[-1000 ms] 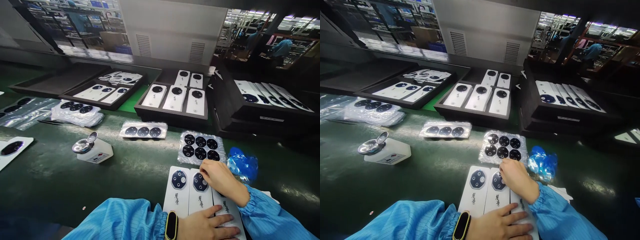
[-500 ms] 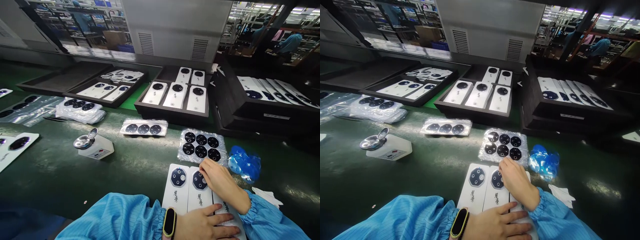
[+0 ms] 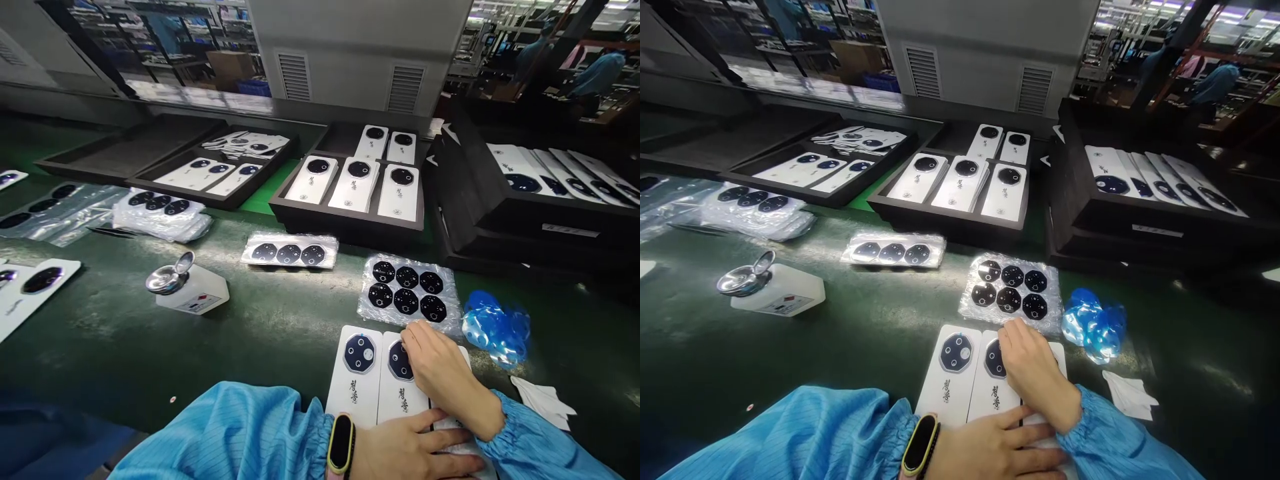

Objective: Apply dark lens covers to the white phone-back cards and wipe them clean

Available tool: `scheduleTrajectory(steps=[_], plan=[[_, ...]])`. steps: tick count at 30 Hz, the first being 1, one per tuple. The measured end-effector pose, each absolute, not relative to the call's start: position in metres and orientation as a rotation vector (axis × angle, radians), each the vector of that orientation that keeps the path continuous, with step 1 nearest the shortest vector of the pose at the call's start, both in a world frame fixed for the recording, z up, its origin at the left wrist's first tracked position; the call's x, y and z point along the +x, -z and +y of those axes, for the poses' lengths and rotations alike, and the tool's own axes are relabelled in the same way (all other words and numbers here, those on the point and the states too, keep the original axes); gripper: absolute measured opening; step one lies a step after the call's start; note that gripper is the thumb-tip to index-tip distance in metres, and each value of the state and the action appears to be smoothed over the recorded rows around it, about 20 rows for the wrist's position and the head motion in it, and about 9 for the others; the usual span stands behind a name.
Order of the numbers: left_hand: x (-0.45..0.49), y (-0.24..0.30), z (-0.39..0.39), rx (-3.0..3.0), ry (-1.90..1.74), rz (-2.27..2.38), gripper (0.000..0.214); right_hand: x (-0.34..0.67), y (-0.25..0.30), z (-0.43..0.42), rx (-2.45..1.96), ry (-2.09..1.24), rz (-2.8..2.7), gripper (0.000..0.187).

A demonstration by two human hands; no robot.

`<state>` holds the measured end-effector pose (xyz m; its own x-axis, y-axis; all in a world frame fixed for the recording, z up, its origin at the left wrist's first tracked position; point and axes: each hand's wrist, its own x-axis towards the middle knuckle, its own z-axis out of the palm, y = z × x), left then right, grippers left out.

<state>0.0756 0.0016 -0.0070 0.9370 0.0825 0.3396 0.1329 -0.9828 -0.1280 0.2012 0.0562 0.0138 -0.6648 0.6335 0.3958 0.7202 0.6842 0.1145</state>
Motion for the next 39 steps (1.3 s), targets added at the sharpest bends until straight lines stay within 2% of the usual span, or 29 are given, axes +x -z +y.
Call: scheduleTrajectory(steps=[11,17,24,27,29,31,33,39], plan=[[0.078,0.011,0.001,-3.02,0.587,-0.17,0.039,0.205,-0.014,0.042,-1.039,0.389,-2.645,0.03],[0.082,0.018,-0.001,-3.108,0.64,-0.164,0.034,0.208,-0.016,0.026,-1.011,0.353,-2.792,0.023],[0.088,0.032,-0.005,-3.126,0.829,-0.211,0.029,0.221,-0.032,0.017,-0.991,-0.054,-2.87,0.025],[0.091,0.035,-0.006,-3.167,0.756,-0.189,0.022,0.225,-0.037,0.008,-0.977,-0.22,-2.882,0.026],[0.092,0.034,-0.006,-3.192,0.707,-0.163,0.02,0.228,-0.042,0.004,-0.993,-0.455,-2.809,0.024],[0.09,0.03,-0.006,-3.162,0.718,-0.177,0.021,0.235,-0.049,0.006,-1.053,-0.699,-2.649,0.02],[0.088,0.027,-0.004,-3.085,0.725,-0.188,0.028,0.249,-0.054,0.015,-1.175,-0.806,-2.434,0.019],[0.084,0.027,0.002,-2.986,0.67,-0.092,0.038,0.311,-0.053,0.068,-1.795,-0.501,-1.978,0.021]])
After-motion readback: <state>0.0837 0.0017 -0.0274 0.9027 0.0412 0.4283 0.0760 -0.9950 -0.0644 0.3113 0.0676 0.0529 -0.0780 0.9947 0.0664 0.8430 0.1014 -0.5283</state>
